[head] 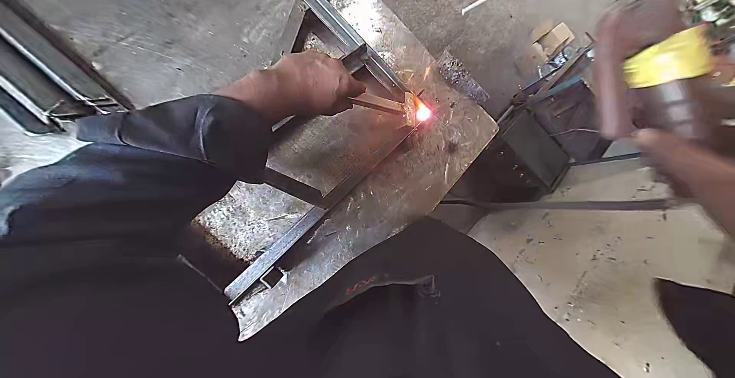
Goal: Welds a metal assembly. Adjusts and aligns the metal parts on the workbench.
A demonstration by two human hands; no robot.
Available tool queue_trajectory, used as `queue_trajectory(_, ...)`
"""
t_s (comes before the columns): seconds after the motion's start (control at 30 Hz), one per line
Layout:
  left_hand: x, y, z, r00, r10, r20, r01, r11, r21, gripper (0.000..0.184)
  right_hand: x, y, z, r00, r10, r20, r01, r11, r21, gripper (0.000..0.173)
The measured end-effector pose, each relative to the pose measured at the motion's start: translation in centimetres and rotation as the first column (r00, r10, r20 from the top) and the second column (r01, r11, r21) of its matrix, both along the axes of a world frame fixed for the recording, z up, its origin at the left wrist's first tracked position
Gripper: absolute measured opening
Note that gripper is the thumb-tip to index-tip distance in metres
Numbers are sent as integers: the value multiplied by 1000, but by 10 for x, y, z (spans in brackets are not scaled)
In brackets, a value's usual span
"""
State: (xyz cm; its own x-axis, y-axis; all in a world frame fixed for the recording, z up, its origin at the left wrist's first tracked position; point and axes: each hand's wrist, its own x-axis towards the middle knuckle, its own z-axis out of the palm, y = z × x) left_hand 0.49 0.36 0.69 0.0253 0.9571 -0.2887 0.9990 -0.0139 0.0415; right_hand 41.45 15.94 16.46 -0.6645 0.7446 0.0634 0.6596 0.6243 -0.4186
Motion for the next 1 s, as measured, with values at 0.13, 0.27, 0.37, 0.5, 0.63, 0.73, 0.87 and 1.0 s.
queue_trajectory(0.13,-2,2,-3,1000,-12,3,12,1000,3,20,-44,17,-102,987,-112,-119,99,989,-110,85)
queue_trajectory(0.27,3,4,0,998,59,-3,-59,997,-40,28,-72,42,-191,975,-141,-171,118,983,-138,84)
queue_trajectory(0.37,5,5,2,997,83,6,-83,996,-34,30,-86,52,-224,988,-131,-82,123,988,-94,80)
queue_trajectory(0.5,10,3,0,976,218,26,-217,976,-32,32,-86,54,-259,988,-94,-122,83,992,-94,67)
queue_trajectory(0.63,40,-15,4,919,388,60,-388,921,-20,26,-70,71,-263,965,-10,-262,-42,981,-191,63)
queue_trajectory(0.73,81,-39,-4,758,641,126,-650,758,52,22,-54,87,-247,899,225,-376,-267,962,-62,53)
queue_trajectory(0.87,170,-35,1,234,879,416,-971,236,47,34,-82,76,-202,762,519,-387,-638,704,-312,34)
queue_trajectory(1.0,231,19,12,70,691,720,-990,-41,136,46,-154,37,-172,680,596,-427,-687,316,-654,44)
